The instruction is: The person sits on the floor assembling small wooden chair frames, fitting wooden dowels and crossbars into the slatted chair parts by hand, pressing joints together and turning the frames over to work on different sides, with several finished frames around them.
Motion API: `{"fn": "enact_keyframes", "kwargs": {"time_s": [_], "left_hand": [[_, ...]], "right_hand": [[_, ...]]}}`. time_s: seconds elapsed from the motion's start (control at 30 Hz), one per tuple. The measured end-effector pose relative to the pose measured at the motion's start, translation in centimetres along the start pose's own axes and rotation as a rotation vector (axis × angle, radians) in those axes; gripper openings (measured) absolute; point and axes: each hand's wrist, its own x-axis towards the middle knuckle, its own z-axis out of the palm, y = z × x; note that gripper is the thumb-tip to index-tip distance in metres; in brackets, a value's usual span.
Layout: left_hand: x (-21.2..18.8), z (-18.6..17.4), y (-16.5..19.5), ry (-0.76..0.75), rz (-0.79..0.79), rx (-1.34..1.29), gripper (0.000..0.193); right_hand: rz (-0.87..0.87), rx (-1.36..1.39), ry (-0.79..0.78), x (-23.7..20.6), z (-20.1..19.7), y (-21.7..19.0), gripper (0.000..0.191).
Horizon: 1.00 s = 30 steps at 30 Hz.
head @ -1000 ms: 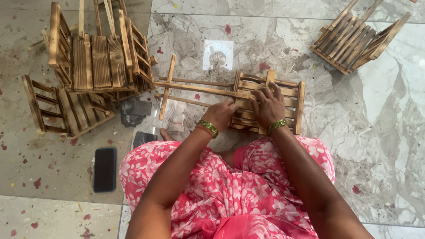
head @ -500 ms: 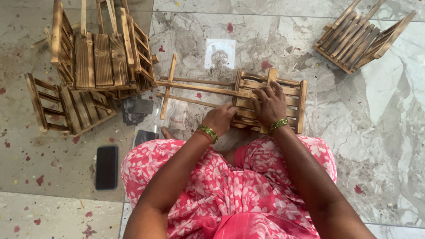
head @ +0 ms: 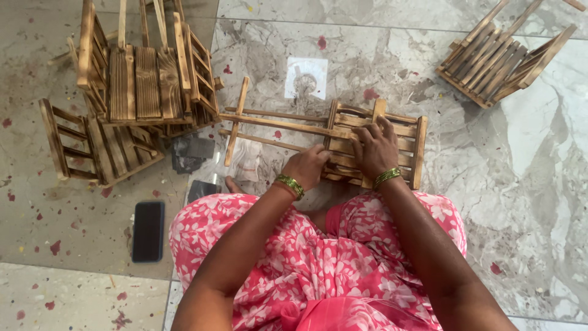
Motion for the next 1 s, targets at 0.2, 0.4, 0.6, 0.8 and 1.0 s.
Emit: {"fn": "enact_keyframes", "kwargs": {"time_s": [0.2, 0.4, 0.6, 0.8, 1.0], "left_hand": [[3.5, 0.4, -0.7, 0.172, 0.036, 0.083, 0.023], [1.8, 0.1, -0.2, 0.013, -0.033, 0.052, 0.025], [1.8, 0.0, -0.9, 0.028, 0.021, 0.096, 0.028], [3.4, -0.2, -0.8, 0.153, -0.013, 0.073, 0.024], [0.5, -0.9, -0.1, -0.107, -0.017, 0.074, 0.022]], "right_hand": [[0.007, 0.022, -0.008, -0.1, -0.1, 0.1, 0.028], [-0.007, 0.049, 0.016, -0.3, -0.2, 0.1, 0.027], [-0.006, 0.046, 0.023, -0.2, 0.0, 0.1, 0.027], [-0.007, 0.046, 0.020, -0.3, -0.1, 0.1, 0.028], [-0.005, 0.035, 0.010, -0.2, -0.2, -0.1, 0.028]]}}
